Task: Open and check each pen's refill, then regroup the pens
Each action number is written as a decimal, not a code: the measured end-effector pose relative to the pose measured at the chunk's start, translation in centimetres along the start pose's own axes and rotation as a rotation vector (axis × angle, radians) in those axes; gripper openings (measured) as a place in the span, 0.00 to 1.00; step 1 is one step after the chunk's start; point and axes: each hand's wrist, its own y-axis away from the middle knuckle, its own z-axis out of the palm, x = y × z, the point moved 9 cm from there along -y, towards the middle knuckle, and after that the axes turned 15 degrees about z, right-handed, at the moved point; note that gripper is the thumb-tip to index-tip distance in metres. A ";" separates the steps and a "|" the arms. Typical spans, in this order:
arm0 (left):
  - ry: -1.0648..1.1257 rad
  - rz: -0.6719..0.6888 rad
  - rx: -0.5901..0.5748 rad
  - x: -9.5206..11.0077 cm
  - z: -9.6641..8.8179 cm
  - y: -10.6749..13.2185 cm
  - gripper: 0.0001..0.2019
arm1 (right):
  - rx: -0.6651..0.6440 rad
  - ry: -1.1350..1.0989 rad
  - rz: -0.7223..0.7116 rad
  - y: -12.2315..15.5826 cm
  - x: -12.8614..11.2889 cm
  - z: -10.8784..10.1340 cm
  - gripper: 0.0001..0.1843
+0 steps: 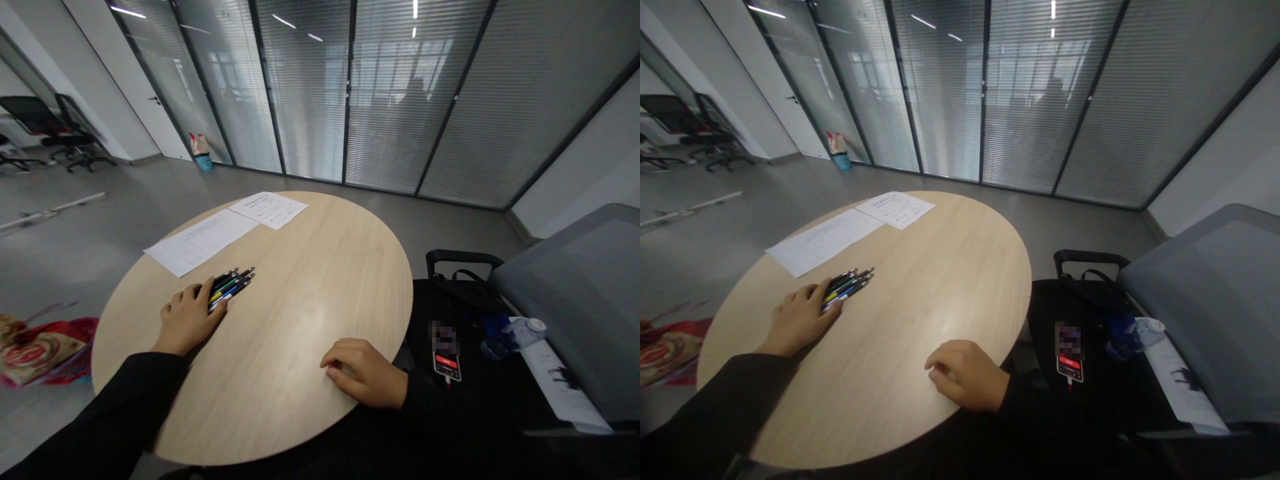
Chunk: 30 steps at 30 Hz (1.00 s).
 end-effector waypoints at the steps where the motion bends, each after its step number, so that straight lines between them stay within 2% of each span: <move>1: 0.009 -0.010 0.012 0.1 -0.2 0.2 0.32 | -0.004 0.002 0.001 -0.1 0.0 0.0 0.11; 9: -0.019 -0.140 0.064 0.4 -0.8 0.9 0.31 | -0.104 0.106 -0.026 -1.2 -0.7 1.7 0.11; 12: -0.037 -0.091 0.115 0.7 -0.9 0.9 0.31 | -0.135 0.173 -0.080 -1.9 -1.7 2.7 0.12; 15: -0.068 -0.035 0.213 1.3 -1.6 1.1 0.31 | -0.152 0.260 -0.144 -2.7 -2.9 3.4 0.14; 20: -0.083 0.034 0.276 2.3 -2.0 1.1 0.32 | -0.175 0.402 -0.149 -5.0 -3.9 3.7 0.17; 22: -0.052 0.112 0.269 3.3 -1.8 0.8 0.31 | -0.159 0.426 -0.136 -6.4 -3.7 3.4 0.17; 25: 0.046 0.356 0.217 6.4 -1.1 0.5 0.29 | -0.038 0.475 -0.061 -8.8 -2.3 2.0 0.18; 28: 0.136 0.528 0.126 9.5 0.0 1.0 0.30 | 0.072 0.542 0.008 -10.9 -0.2 0.6 0.35; 30: 0.161 0.529 0.077 10.5 0.7 1.2 0.33 | 0.071 0.597 0.060 -11.8 1.4 0.4 0.44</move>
